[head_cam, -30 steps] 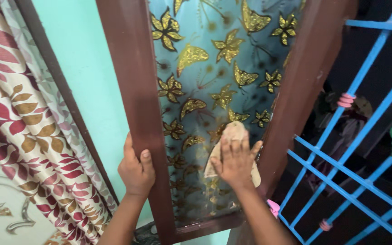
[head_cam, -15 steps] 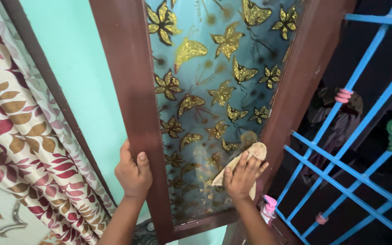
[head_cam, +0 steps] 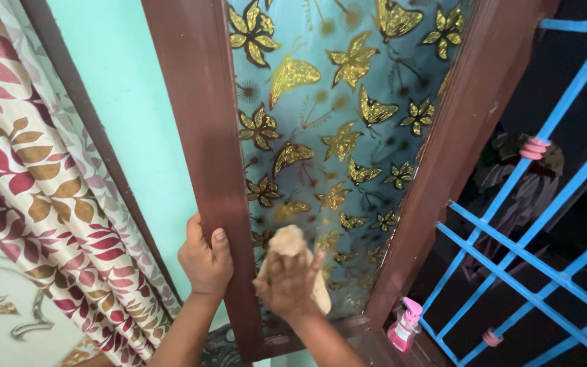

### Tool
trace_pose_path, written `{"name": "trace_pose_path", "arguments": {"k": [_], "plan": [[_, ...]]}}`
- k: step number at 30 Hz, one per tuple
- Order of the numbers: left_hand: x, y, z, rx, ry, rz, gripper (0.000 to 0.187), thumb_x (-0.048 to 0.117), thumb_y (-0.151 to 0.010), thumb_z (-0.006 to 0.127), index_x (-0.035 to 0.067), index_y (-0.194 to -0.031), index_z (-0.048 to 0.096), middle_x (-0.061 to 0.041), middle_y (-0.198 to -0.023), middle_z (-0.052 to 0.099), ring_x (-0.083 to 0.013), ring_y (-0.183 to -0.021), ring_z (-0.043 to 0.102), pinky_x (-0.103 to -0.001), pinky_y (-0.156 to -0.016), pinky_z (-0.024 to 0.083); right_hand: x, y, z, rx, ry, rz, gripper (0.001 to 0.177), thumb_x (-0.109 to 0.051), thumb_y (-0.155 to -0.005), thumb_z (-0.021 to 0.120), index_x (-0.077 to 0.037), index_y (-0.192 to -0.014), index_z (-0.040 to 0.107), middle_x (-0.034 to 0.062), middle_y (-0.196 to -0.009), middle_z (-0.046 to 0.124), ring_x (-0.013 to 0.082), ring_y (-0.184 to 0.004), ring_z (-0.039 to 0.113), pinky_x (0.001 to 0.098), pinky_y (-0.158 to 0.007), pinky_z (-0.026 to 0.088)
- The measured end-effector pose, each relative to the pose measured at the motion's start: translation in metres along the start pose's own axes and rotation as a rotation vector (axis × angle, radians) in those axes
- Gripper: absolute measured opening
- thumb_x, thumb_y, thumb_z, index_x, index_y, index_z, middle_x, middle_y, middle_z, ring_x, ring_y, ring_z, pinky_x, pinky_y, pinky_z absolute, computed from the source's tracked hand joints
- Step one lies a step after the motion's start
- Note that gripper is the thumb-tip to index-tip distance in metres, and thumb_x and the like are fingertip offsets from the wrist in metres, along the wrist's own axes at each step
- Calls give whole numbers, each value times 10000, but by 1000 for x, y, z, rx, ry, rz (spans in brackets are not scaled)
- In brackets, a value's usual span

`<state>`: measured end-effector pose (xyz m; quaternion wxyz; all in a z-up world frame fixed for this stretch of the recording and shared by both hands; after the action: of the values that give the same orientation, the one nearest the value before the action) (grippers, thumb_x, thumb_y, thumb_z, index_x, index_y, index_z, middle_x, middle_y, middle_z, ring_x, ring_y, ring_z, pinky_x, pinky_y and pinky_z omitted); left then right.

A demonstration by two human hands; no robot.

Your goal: The person sprays a pink cleaning solution onto a decorative door panel and wipes it with a cloth. They repeatedly wipe the surface and frame of the door, focusing on the area with gold leaf patterns.

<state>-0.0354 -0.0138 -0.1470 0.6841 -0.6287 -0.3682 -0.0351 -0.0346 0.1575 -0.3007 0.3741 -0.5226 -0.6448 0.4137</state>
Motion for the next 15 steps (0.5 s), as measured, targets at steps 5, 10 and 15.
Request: {"name": "trace_pose_path", "arguments": {"k": [5, 10, 15], "plan": [[6, 1, -3, 15, -15, 44, 527, 474, -1064, 495, 6, -1289, 585, -167, -974, 726, -343, -855, 735, -403, -738, 559, -35, 7, -11, 61, -53, -137, 740, -612, -1062, 367, -126, -1618, 332, 128, -1691, 215, 366, -1578, 156, 671, -1234, 5], [5, 7, -3, 59, -88, 27, 488, 476, -1056, 503, 40, -1233, 631, -161, -1001, 701, -350, -882, 707, -413, -762, 543, -37, 35, -2, 38, -53, -192, 753, -604, -1074, 380, -128, -1644, 252, 98, -1725, 178, 361, -1591, 128, 639, -1249, -12], [0, 17, -3, 105, -98, -4, 548, 544, -1051, 511, 26, -1169, 644, -153, -976, 679, -346, -860, 689, -414, -745, 529, -33, 78, 16, -57, -116, -218, 772, -610, -1080, 430, -135, -1659, 239, 104, -1722, 136, 347, -1609, 81, 641, -1255, -8]]}}
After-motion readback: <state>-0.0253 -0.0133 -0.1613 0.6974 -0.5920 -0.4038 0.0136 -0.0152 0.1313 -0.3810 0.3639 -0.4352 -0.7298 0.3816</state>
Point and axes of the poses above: each hand's wrist, its own y-axis away from the middle knuckle, its own z-axis out of the palm, x = y × z, the point moved 6 cm from there along -y, towards the middle knuckle
